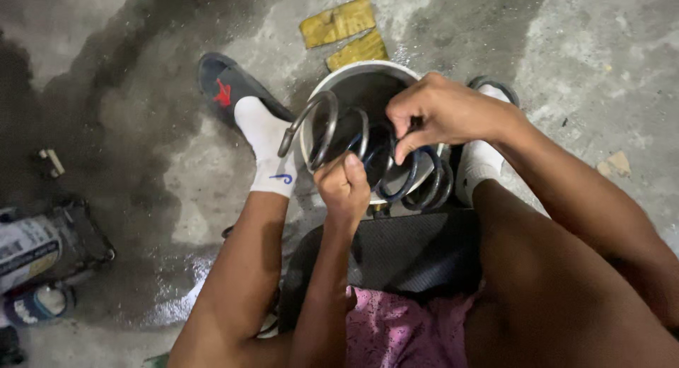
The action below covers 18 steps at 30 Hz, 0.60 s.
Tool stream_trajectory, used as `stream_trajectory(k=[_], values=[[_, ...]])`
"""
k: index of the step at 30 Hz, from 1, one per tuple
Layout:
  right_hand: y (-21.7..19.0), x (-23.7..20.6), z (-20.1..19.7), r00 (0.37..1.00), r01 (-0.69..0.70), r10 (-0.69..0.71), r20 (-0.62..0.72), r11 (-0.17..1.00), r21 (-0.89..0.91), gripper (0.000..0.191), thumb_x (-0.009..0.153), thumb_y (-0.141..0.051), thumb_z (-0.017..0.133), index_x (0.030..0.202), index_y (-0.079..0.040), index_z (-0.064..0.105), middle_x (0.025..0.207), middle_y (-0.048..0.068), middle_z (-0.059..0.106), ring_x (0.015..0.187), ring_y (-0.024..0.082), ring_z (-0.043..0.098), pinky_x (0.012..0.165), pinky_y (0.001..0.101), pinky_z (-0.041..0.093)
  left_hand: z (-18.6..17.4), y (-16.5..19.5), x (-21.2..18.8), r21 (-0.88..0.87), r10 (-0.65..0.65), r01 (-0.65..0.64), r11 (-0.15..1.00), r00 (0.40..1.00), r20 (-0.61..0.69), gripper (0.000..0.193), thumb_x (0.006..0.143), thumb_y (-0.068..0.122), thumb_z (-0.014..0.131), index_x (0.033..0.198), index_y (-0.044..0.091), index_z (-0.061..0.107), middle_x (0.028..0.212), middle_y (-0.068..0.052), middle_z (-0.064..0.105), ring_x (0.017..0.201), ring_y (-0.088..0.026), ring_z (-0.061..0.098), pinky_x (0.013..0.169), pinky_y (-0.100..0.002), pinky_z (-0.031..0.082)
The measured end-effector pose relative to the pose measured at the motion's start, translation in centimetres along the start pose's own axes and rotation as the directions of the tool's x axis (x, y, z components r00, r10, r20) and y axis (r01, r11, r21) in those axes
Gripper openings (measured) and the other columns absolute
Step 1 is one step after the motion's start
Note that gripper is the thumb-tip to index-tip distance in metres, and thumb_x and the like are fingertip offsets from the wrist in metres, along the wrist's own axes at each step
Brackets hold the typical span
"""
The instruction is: The person sits on the floor with a bucket of soapy water between the legs and washes metal rings one at a time, scrubbing and rubbing each ring by hand in the water before setting it aside and picking up the next ring.
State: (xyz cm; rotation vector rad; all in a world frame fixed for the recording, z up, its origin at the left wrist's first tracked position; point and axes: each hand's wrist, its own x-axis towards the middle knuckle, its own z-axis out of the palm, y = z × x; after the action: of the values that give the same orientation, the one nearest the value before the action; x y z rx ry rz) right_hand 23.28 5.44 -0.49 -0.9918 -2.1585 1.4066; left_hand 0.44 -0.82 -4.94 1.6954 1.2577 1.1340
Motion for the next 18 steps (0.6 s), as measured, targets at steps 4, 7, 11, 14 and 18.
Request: stream_trajectory(k=[4, 7, 11, 14, 18], values=[[-0.4, 0.0, 0.1, 0.993, 0.117, -0.117, 0.0, 0.993, 0.034, 0.042, 0.075, -0.033, 0.085, 0.065, -0.007, 0.054, 0.064, 0.0, 0.058, 0.059, 0.014, 0.059, 0.054, 0.0333, 0.047, 0.0, 0.1, -0.1, -0.015, -0.046, 0.046, 0.999, 0.999, 0.012, 0.038, 0.103, 0.011, 0.051, 0.068, -0.001, 0.046, 0.06, -0.014, 0.046, 0.05, -0.031, 0.05, 0.053, -0.043, 0.037], [-1.7, 0.6, -0.1, 0.997, 0.084, -0.084, 0.002, 0.996, 0.005, 0.041, 0.072, -0.032, 0.087, 0.064, -0.006, 0.056, 0.062, 0.002, 0.058, 0.058, 0.017, 0.06, 0.054, 0.0361, 0.047, -0.1, 0.0, -0.2, -0.012, -0.029, 0.029, 0.999, 0.999, 0.019, 0.039, 0.104, 0.011, 0.05, 0.068, -0.001, 0.044, 0.06, -0.015, 0.045, 0.051, -0.031, 0.05, 0.054, -0.044, 0.036], [-3.5, 1.5, -1.0, 0.985, 0.159, -0.16, 0.071, 0.987, 0.014, 0.038, 0.075, -0.029, 0.084, 0.069, -0.004, 0.057, 0.067, 0.004, 0.061, 0.061, 0.019, 0.062, 0.057, 0.0378, 0.048, -0.1, -0.1, -0.1, -0.004, 0.027, -0.027, 1.0, 1.0, -0.004, 0.038, 0.106, 0.012, 0.049, 0.07, -0.001, 0.045, 0.063, -0.016, 0.046, 0.054, -0.032, 0.051, 0.055, -0.045, 0.036], [-3.9, 1.8, -1.4, 0.996, 0.074, -0.071, 0.051, 0.996, -0.056, 0.042, 0.07, -0.034, 0.085, 0.067, -0.004, 0.056, 0.066, 0.005, 0.062, 0.06, 0.021, 0.063, 0.055, 0.0388, 0.047, -0.1, -0.2, -0.2, -0.004, -0.027, 0.027, 1.0, 0.999, 0.029, 0.04, 0.103, 0.011, 0.05, 0.066, -0.001, 0.043, 0.059, -0.015, 0.043, 0.05, -0.032, 0.048, 0.053, -0.045, 0.034], [-3.9, 1.8, -1.2, 0.988, 0.085, -0.07, 0.139, 0.99, -0.111, 0.048, 0.072, -0.037, 0.084, 0.065, -0.003, 0.051, 0.063, 0.007, 0.06, 0.057, 0.023, 0.061, 0.056, 0.0396, 0.047, 0.1, -0.4, -0.1, 0.014, 0.017, -0.017, 1.0, 1.0, 0.005, 0.039, 0.104, 0.011, 0.05, 0.067, -0.002, 0.045, 0.061, -0.016, 0.046, 0.052, -0.034, 0.051, 0.054, -0.047, 0.036]])
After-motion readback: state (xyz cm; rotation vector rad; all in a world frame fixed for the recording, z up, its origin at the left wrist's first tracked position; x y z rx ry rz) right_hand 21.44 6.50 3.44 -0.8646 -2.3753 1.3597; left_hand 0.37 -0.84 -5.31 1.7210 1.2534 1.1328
